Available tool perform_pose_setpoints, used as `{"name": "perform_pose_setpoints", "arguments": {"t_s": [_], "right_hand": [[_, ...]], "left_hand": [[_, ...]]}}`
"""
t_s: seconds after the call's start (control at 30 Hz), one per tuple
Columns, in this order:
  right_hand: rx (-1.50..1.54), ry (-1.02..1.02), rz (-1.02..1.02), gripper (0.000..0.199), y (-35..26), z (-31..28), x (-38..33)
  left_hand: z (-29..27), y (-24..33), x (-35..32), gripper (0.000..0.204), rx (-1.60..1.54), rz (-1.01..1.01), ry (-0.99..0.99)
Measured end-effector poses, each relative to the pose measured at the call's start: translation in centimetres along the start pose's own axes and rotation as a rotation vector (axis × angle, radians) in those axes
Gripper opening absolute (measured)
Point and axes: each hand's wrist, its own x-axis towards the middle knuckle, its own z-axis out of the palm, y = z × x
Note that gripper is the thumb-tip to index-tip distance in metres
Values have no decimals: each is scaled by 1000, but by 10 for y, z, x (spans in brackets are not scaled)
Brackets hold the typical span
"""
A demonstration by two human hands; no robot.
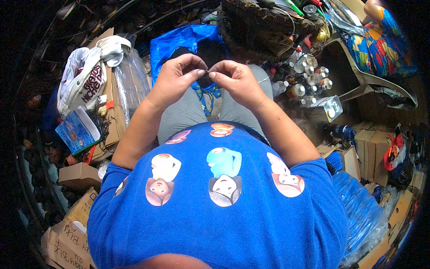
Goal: Manually sewing and trimming thread on a leather shoe component.
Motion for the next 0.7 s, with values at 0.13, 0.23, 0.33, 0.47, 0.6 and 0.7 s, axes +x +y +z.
{"name": "perform_pose_setpoints", "arguments": {"t_s": [0.13,0.23,0.33,0.47,0.6,0.7], "right_hand": [[201,-8,20,16,4,2,-1],[298,-54,49,17,10,0,-1],[375,-19,70,14,9,3,-1],[236,19,29,14,6,1,-1],[103,37,-19,15,4,2,-2],[125,30,-18,14,4,5,-1]], "left_hand": [[-2,-11,4,12,-123,-25,-46],[0,-15,3,12,-195,-31,-57],[3,-17,2,14,-271,-18,12],[-2,-19,-2,17,-378,-89,21],[-1,-20,-2,16,-313,-140,6],[0,-20,-2,15,-287,-131,7]]}}
